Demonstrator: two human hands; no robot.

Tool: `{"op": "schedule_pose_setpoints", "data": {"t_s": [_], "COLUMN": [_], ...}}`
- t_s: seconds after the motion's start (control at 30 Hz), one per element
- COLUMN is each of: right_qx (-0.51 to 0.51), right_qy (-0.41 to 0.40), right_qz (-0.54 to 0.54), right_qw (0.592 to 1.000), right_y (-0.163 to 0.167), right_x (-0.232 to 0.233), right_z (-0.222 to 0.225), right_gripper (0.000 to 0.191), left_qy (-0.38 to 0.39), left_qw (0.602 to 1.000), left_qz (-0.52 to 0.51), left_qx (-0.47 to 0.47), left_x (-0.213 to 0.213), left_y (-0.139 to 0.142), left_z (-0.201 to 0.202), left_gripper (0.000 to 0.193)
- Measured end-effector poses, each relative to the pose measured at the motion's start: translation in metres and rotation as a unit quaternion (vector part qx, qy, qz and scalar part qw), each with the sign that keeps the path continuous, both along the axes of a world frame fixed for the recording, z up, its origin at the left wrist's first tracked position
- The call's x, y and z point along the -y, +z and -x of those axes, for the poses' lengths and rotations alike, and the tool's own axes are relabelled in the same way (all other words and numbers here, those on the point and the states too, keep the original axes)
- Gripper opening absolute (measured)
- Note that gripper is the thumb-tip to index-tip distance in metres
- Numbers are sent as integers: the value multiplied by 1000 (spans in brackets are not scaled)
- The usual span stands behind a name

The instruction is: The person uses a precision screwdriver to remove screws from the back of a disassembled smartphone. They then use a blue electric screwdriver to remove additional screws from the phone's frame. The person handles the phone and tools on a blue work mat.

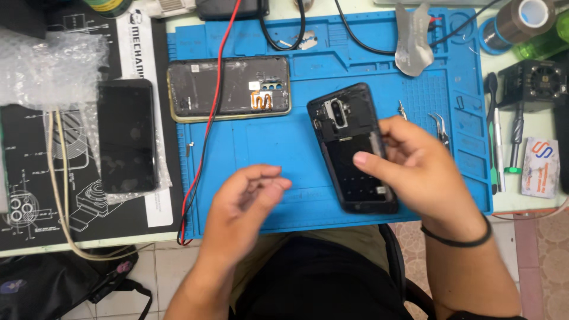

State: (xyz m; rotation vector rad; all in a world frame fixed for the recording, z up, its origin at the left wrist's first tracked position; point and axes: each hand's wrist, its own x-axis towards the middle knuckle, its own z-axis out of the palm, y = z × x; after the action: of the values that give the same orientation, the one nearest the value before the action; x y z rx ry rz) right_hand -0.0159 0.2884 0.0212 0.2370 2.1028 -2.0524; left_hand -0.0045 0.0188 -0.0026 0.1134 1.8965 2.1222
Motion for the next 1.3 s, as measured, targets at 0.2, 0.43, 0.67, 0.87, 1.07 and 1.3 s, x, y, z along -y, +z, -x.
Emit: {"op": "schedule_pose_setpoints", "data": {"t_s": [0.2, 0.43, 0.67, 0.87, 1.07, 1.3], "right_qx": [-347, -500, -382, -238, -295, -389], "right_qy": [140, 217, 265, 363, 358, 169], "right_qz": [-283, -366, -301, -284, -362, -389], "right_qw": [883, 754, 833, 855, 809, 818], "right_y": [59, 73, 59, 19, -13, -9], "right_x": [-1, 22, 5, 11, 27, 32], "right_z": [-10, -16, -8, 40, 58, 32], "right_gripper": [31, 23, 19, 27, 21, 22], "left_qy": [-141, -154, -14, -7, 67, 87], "left_qw": [938, 971, 995, 977, 887, 857], "left_qz": [-228, -112, 24, 166, 372, 403], "left_qx": [222, 142, 94, -136, -265, -309], "left_x": [3, -19, 4, 2, -19, -24], "left_y": [4, -1, 11, 19, 0, -20], "left_z": [36, 30, 19, 7, 0, -2], "left_gripper": [72, 36, 45, 57, 51, 42]}}
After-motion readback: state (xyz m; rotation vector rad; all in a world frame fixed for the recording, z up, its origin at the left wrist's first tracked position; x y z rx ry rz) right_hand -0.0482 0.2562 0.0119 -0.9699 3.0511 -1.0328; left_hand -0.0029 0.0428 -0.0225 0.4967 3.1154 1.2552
